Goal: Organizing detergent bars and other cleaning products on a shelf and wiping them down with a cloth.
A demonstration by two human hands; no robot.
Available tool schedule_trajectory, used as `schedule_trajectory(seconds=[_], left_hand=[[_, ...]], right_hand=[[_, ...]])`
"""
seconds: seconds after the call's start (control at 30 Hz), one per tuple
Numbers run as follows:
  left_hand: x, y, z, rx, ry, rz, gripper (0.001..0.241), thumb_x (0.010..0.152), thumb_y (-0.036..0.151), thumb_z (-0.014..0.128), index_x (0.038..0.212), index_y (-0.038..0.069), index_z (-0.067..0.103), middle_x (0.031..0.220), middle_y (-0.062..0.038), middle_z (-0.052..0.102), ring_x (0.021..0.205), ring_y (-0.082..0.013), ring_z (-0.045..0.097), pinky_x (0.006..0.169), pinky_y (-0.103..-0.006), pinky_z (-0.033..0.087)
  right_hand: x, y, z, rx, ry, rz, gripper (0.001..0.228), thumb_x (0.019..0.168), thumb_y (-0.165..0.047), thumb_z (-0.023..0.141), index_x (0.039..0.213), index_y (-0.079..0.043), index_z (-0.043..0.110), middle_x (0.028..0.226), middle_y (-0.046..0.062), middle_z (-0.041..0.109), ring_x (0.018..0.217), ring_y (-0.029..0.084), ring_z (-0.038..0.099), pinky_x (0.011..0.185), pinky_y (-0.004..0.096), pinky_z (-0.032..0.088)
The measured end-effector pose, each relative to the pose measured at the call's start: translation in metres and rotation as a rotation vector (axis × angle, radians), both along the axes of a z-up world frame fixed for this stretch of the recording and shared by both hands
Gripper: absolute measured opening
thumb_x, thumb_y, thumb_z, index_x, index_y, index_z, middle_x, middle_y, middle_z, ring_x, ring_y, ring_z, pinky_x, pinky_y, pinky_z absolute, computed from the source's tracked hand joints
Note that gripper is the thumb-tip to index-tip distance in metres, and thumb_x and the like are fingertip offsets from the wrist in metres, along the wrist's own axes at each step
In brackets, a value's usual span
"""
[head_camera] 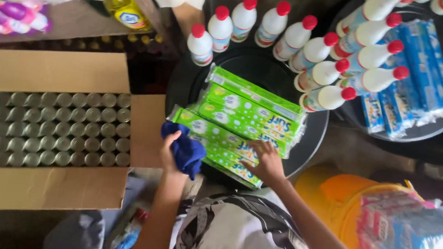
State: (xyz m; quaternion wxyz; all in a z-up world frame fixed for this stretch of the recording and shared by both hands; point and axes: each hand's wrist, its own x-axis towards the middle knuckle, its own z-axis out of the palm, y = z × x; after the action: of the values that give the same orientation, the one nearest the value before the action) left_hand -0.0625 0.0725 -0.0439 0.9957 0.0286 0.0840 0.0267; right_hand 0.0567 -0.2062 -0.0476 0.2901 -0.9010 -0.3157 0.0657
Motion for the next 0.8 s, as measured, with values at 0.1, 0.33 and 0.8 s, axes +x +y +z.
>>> schedule_trajectory(seconds=[0.1,0.33,0.8], left_hand=[[0.009,0.004,0.022,0.134,0.274,0.001,0.017,0.095,0.027,0.067,0.102,0.015,0.057,0.078,-0.006,0.058,0.061,-0.0279,0.059,0.071,-0.0487,0.056],[0.064,0.011,-0.008,0.438,0.755,-0.147,0.042,0.085,0.037,0.069,0.117,0.014,0.055,0.107,-0.013,0.06,0.097,-0.0386,0.065,0.091,-0.0707,0.052],[0.126,-0.005,-0.032,0.896,0.501,-0.059,0.057,0.097,0.047,0.061,0.13,0.003,0.045,0.123,-0.022,0.055,0.104,-0.0411,0.06,0.099,-0.0622,0.049]], right_hand=[[-0.025,0.006,-0.009,-0.194,-0.077,0.073,0.064,0.082,-0.05,0.076,0.128,-0.007,0.064,0.125,0.013,0.061,0.115,0.035,0.056,0.095,0.049,0.047],[-0.019,0.03,-0.088,-0.278,-0.015,0.101,0.08,0.088,-0.068,0.064,0.13,0.0,0.062,0.128,0.017,0.06,0.118,0.037,0.055,0.089,0.052,0.048],[-0.016,0.043,-0.039,-0.252,-0.24,-0.118,0.027,0.096,-0.02,0.058,0.119,-0.005,0.058,0.102,0.009,0.063,0.092,0.024,0.066,0.066,0.042,0.051]])
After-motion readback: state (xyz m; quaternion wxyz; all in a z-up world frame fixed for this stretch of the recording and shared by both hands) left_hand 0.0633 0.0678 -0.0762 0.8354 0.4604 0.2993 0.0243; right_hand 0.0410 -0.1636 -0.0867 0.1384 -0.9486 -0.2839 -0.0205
